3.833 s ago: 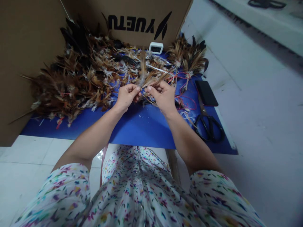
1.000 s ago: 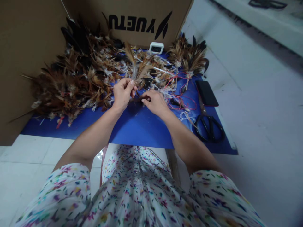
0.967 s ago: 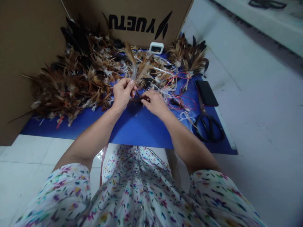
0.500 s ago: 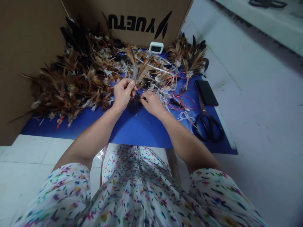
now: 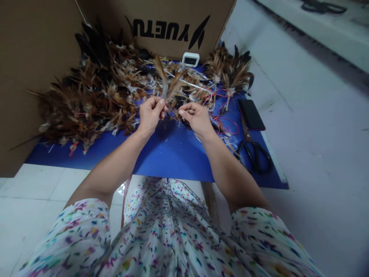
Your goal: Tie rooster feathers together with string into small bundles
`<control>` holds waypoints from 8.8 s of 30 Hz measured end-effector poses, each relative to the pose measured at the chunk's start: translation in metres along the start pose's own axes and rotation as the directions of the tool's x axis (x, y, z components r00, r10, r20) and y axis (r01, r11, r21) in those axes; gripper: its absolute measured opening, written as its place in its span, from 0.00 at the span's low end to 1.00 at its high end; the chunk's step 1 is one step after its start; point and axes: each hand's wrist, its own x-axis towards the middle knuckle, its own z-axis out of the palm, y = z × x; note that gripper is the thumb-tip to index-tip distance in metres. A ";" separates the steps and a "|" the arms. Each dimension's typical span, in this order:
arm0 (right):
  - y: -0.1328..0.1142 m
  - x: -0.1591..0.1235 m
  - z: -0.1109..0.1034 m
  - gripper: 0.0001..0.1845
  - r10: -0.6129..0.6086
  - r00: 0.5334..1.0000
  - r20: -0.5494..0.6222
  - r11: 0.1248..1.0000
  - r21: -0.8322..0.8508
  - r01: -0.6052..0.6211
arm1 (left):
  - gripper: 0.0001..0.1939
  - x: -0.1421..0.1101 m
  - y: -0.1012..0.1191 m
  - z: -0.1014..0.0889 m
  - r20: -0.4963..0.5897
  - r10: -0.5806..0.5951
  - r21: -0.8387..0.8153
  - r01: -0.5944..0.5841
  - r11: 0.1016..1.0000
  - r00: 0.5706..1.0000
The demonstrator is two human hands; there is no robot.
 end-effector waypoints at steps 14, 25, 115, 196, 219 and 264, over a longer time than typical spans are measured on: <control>-0.004 0.000 -0.004 0.15 -0.031 0.999 0.040 0.997 0.073 0.028 | 0.18 -0.001 -0.003 -0.001 0.154 -0.100 -0.060 0.110 0.992 0.983; -0.001 0.001 -0.005 0.20 -0.037 0.998 0.055 0.997 0.063 0.034 | 0.18 -0.003 0.000 0.002 0.213 -0.142 -0.066 0.159 0.985 0.967; -0.002 -0.011 0.014 0.17 -0.256 0.965 0.049 0.953 -0.157 0.261 | 0.15 -0.012 0.000 0.008 0.212 -0.175 -0.004 0.180 0.984 0.961; -0.024 0.002 -0.021 0.24 -0.338 0.939 0.071 0.932 -0.115 0.344 | 0.10 -0.012 0.001 -0.001 0.452 0.267 0.405 -0.462 0.789 0.851; -0.025 0.004 -0.036 0.16 -0.283 0.940 0.188 0.928 -0.193 0.318 | 0.10 -0.012 0.004 -0.001 0.469 0.231 0.407 -0.441 0.800 0.853; 0.001 -0.005 -0.003 0.04 -0.302 0.928 0.216 0.795 -0.480 0.371 | 0.21 0.018 -0.013 -0.016 0.003 0.080 0.086 -0.080 0.993 0.997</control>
